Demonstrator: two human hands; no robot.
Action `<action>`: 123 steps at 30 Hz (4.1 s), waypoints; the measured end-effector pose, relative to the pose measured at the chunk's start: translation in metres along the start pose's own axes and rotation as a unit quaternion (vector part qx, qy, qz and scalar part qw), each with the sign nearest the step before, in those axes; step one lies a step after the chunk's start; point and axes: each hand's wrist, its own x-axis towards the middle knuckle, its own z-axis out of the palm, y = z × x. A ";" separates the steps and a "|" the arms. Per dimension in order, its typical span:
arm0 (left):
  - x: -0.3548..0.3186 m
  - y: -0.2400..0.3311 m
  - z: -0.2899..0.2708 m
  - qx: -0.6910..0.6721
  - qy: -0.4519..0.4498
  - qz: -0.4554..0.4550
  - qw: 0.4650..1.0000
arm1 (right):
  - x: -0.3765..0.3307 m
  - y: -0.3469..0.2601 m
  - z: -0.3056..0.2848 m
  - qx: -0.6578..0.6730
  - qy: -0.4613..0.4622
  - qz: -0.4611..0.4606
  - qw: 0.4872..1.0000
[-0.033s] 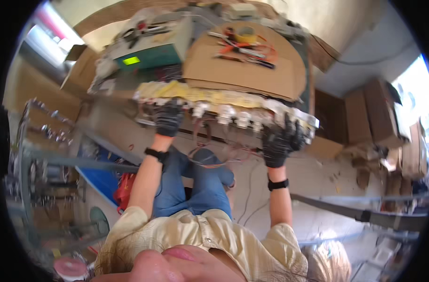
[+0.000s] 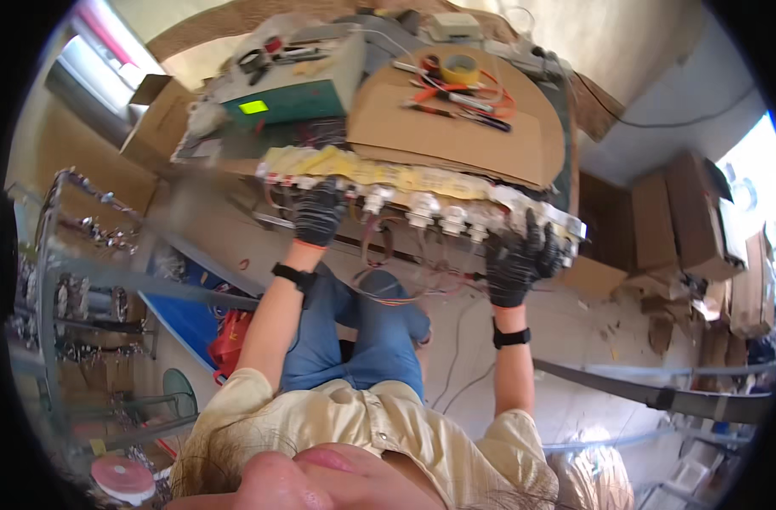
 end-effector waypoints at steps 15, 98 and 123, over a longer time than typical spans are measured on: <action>-0.160 -0.046 -0.119 -0.203 -0.141 -0.080 0.966 | 0.111 -0.159 -0.096 0.124 -0.116 -0.144 0.975; -0.079 -0.030 -0.060 -0.288 -0.091 -0.205 0.931 | 0.207 -0.358 0.270 0.011 -0.070 -0.312 0.947; -0.003 -0.043 -0.037 -0.142 0.028 -0.075 0.987 | 0.212 -0.361 0.265 0.076 -0.096 -0.323 0.938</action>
